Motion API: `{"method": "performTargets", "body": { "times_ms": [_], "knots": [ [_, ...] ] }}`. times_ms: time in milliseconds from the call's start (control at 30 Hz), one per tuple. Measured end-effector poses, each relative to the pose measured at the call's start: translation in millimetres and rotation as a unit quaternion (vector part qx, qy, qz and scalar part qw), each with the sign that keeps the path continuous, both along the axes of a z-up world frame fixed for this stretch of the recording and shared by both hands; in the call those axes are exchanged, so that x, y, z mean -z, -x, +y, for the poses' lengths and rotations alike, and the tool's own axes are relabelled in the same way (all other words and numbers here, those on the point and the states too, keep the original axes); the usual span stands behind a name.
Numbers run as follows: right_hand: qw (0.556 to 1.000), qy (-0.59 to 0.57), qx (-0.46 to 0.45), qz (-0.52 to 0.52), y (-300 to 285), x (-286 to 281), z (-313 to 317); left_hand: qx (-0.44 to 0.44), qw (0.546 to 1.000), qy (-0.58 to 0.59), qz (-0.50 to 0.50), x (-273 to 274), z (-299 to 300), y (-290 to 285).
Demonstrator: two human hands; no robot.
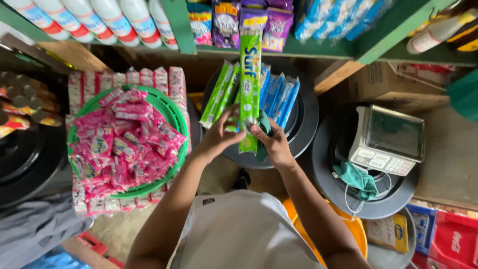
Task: Wiping down detergent soap bars with a cloth and organizing them on the store shelf.
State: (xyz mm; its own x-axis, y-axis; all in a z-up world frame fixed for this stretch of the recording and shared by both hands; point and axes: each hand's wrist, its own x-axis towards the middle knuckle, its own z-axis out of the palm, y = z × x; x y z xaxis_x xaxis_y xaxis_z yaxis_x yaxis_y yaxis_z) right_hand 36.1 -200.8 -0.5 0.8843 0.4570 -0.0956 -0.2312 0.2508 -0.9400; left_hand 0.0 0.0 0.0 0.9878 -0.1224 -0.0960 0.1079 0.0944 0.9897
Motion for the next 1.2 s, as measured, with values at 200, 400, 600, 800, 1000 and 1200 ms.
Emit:
{"method": "performTargets", "body": {
  "times_ms": [200, 400, 600, 800, 1000, 1200],
  "knots": [
    [0.999, -0.015, 0.025, -0.024, 13, -26, 69, 0.030, 0.994, 0.098, -0.046, 22, 57, 30],
    [0.997, -0.054, 0.009, -0.049, 32, -43, 144, 0.040, 0.984, 0.143, -0.094, -19, 134, 49],
    [0.990, -0.026, 0.034, -0.135, 38, -80, 219, 0.034, 0.984, 0.085, -0.155, -57, 210, 52],
    [0.973, 0.013, 0.078, -0.215, 17, -118, 279, 0.036, 0.969, 0.080, -0.229, -101, 266, 33],
    [0.977, -0.080, 0.093, -0.173, -7, -159, 323, -0.009, 0.961, 0.074, -0.265, -138, 294, 4],
    [0.983, -0.108, 0.085, -0.121, -25, -196, 342, -0.034, 0.964, 0.068, -0.255, -161, 307, -30]
  ]
}}
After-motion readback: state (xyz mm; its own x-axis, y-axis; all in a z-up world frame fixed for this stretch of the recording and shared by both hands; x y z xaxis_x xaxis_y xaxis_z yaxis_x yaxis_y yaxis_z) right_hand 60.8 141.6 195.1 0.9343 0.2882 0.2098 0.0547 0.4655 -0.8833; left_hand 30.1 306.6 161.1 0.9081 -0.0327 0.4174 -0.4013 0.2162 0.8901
